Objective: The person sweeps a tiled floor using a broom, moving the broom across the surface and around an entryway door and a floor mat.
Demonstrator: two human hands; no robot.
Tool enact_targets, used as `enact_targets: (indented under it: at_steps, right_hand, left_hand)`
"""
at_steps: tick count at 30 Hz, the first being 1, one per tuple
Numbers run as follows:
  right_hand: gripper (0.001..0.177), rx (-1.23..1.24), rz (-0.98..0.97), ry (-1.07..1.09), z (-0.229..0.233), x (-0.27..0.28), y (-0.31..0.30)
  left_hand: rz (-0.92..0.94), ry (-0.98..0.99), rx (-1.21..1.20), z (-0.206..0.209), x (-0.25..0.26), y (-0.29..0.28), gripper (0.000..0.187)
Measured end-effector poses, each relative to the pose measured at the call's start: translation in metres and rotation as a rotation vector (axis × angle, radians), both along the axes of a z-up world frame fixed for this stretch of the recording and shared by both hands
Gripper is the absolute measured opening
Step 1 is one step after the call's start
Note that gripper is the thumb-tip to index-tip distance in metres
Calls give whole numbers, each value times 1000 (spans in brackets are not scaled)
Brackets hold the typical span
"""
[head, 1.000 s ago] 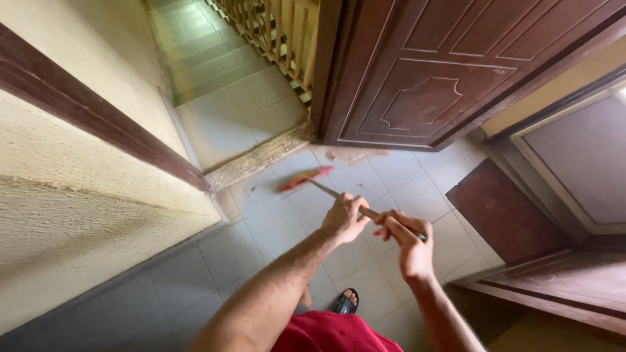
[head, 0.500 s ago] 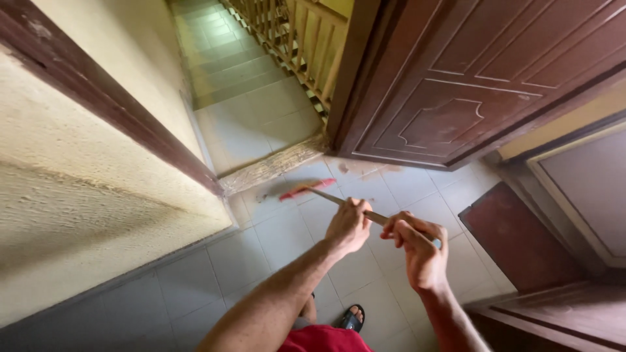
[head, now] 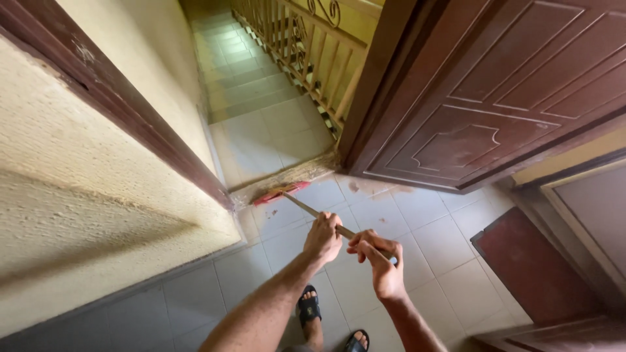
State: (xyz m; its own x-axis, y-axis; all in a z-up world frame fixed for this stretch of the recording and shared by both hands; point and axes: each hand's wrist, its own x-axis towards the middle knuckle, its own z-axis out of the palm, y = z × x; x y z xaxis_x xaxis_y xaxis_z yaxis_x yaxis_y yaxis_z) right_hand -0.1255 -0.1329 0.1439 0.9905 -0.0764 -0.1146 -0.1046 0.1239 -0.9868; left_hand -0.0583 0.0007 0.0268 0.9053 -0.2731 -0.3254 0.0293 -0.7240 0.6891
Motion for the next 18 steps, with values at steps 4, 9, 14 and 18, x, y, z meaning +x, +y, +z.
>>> enact_targets:
  at_steps: [4, 9, 14, 18]
  right_hand:
    - [26, 37, -26, -10, -4, -6, -6]
    - [26, 73, -35, -48, -10, -18, -11]
    - [26, 22, 1, -37, -8, -28, -11]
    - [26, -38, -6, 77, -9, -38, -14]
  left_hand:
    - [-23, 16, 8, 8, -4, -5, 8]
    - [-27, 45, 25, 9, -13, -12, 9]
    - [-18, 7, 21, -6, -25, -13, 8]
    - [-14, -35, 23, -16, -36, -15, 12]
